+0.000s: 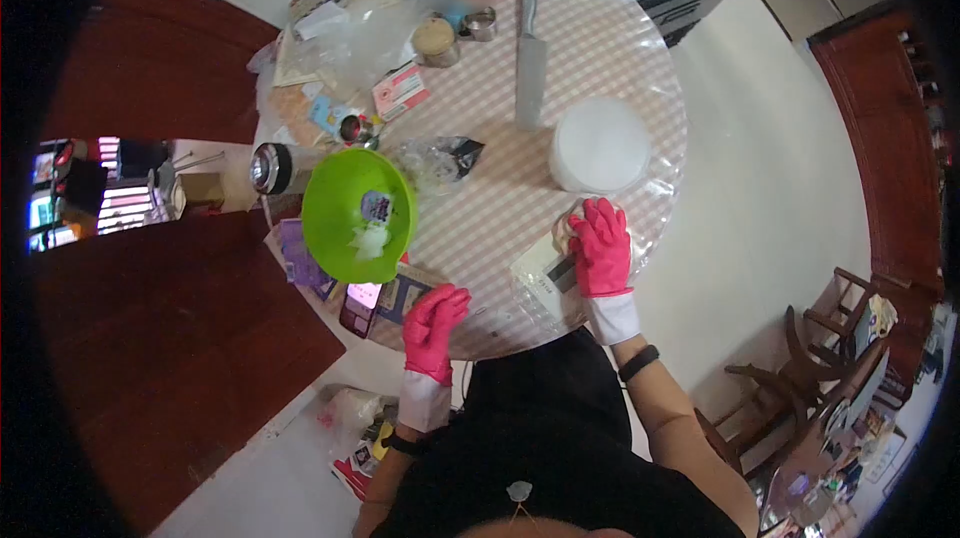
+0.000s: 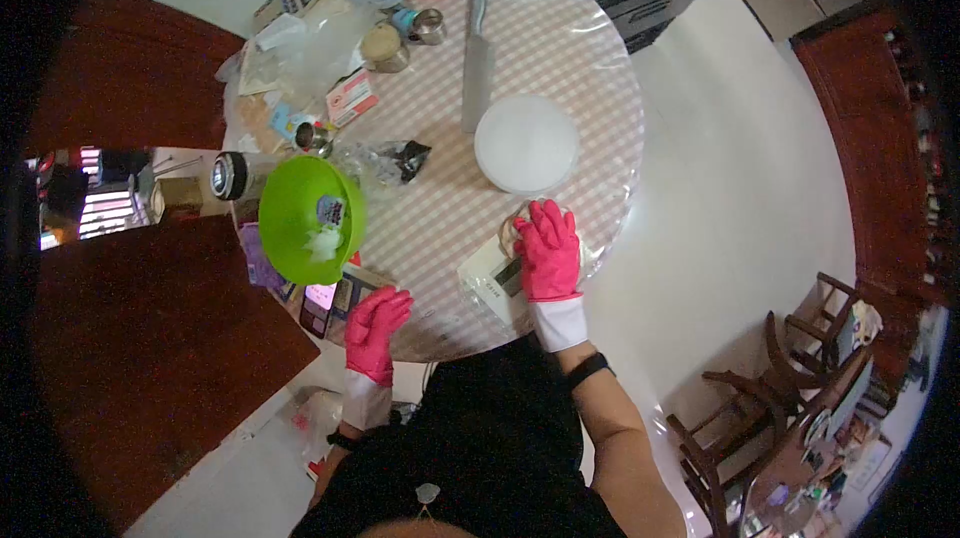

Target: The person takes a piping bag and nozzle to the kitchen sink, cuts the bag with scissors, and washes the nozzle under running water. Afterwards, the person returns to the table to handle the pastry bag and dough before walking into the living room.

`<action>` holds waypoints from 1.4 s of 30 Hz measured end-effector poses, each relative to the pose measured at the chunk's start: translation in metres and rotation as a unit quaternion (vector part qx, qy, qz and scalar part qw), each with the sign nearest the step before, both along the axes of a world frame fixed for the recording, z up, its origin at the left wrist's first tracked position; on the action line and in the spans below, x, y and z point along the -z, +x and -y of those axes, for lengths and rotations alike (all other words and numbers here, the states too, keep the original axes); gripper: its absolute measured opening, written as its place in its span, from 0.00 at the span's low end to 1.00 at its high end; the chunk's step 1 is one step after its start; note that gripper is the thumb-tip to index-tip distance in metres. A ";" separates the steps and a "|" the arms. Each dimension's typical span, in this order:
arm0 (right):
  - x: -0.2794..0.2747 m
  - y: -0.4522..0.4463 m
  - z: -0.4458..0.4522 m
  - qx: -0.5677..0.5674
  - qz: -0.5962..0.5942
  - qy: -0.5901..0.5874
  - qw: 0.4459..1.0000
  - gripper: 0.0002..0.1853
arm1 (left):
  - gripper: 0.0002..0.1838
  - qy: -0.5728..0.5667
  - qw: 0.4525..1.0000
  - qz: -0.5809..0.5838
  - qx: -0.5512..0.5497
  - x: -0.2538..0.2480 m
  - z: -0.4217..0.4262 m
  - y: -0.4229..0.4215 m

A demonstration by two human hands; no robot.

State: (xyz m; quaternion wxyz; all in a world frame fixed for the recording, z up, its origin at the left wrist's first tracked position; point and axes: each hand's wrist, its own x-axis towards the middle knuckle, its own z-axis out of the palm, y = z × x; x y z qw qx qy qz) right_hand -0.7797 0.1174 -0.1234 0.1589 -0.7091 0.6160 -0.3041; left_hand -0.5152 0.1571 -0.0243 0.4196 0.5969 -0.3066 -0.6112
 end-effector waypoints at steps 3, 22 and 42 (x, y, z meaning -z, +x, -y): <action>-0.008 0.061 -0.004 0.018 -0.102 -0.006 0.995 0.22 | 0.14 0.029 0.997 -0.046 -0.052 0.010 -0.030 -0.001; -0.013 0.001 -0.019 -0.266 -0.082 -0.060 0.959 0.24 | 0.45 -0.197 0.962 0.170 -0.081 -0.074 -0.036 -0.135; -0.024 -0.167 0.209 -0.541 -0.032 -0.032 0.840 0.21 | 0.43 -0.034 0.756 0.653 -0.033 -0.091 0.125 -0.208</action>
